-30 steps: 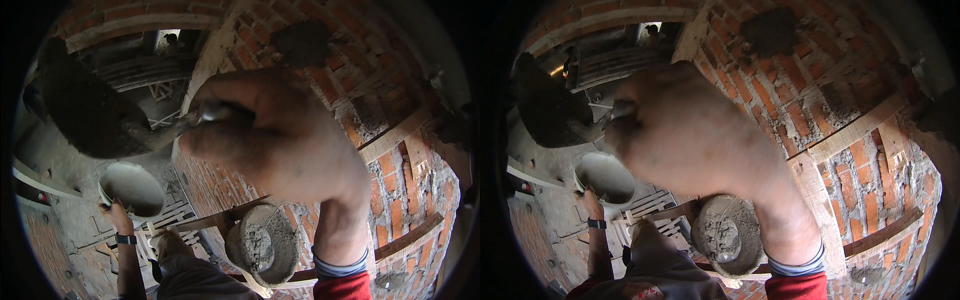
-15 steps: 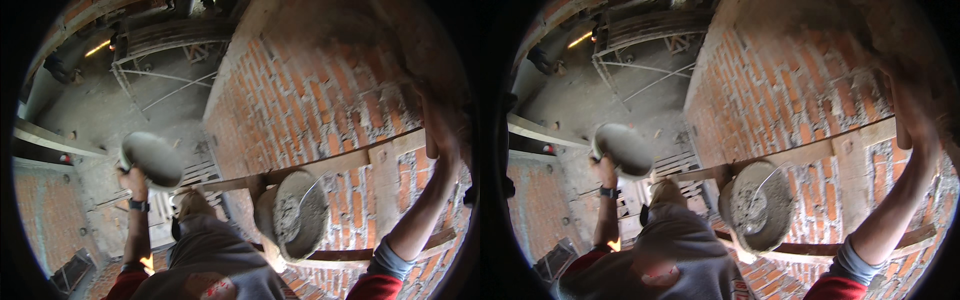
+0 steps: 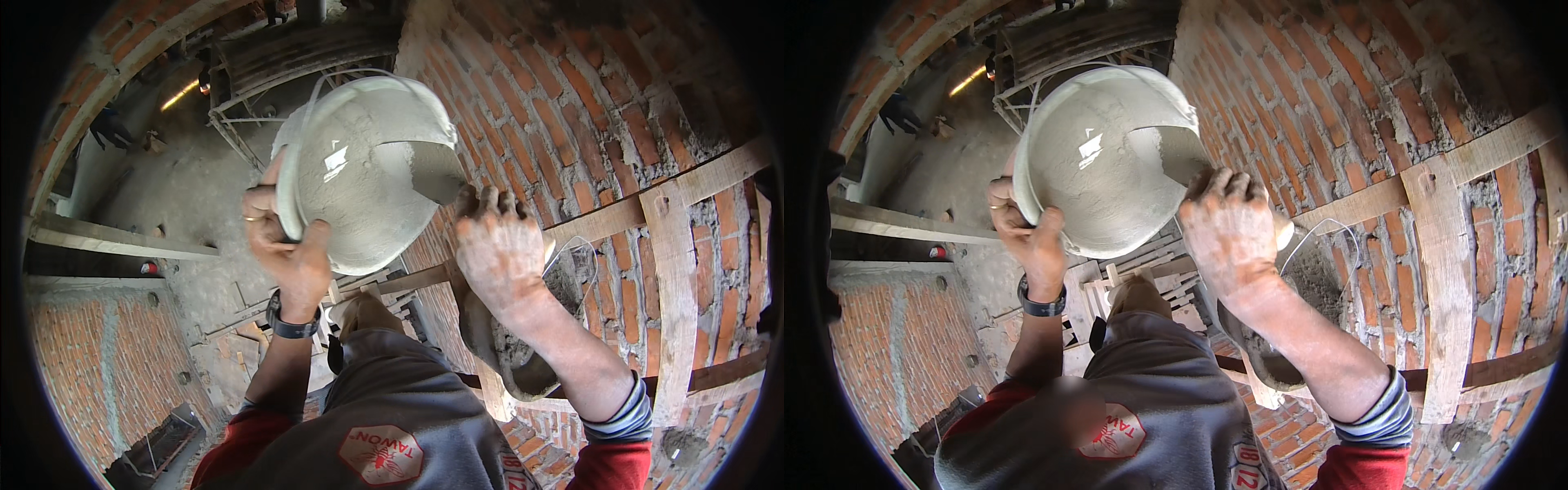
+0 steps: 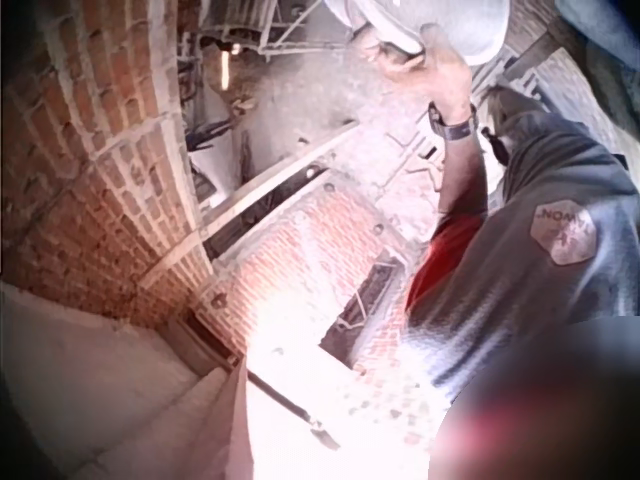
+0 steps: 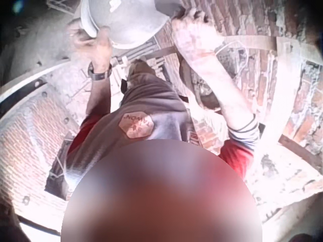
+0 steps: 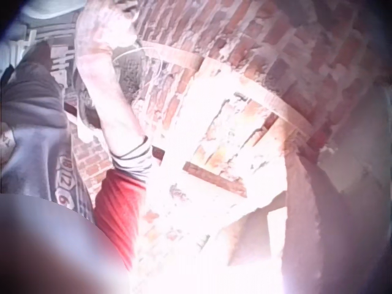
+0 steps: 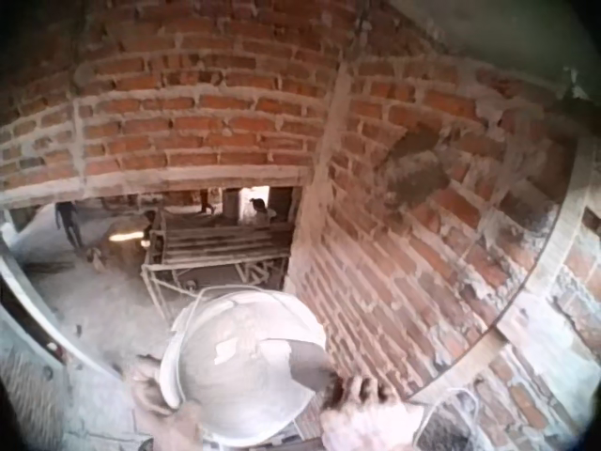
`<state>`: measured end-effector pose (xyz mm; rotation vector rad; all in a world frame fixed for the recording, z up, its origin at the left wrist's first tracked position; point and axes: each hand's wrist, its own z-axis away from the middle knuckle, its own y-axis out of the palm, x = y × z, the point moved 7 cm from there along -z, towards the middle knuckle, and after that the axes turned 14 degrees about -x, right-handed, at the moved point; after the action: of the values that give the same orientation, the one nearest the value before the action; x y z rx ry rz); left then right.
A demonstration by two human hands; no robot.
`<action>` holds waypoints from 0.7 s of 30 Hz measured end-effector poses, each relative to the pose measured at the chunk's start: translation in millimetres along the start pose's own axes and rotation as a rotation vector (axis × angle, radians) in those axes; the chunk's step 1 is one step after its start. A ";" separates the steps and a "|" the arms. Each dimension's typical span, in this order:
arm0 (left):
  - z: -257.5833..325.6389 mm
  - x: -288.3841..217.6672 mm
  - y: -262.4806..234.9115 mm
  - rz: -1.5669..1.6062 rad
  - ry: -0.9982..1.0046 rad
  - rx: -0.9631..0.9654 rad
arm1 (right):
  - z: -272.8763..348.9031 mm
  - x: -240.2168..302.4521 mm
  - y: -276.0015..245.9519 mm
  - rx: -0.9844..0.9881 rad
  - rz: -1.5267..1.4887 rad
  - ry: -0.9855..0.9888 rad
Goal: The person scoops wet cement from a bucket with a trowel and applies it to a brick wall, smoothing the surface. The person repeatedly transfers cement between buckets and continues plastering the wall.
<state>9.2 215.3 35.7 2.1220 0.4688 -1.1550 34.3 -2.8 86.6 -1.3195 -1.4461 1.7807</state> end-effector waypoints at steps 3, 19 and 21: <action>0.3 -12.7 12.1 0.024 0.089 0.051 | 10.7 -2.3 -1.3 -0.079 -0.017 0.001; -3.4 -13.3 16.7 0.067 0.086 0.013 | 36.2 -14.4 7.8 -0.059 -0.399 0.165; -6.0 -11.3 15.3 0.035 0.102 0.008 | 35.6 -17.8 3.9 -0.095 -0.469 0.211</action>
<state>15.6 208.6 53.4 2.1953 0.4718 -1.0344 10.7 -35.1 88.5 -1.0621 -1.5756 1.2484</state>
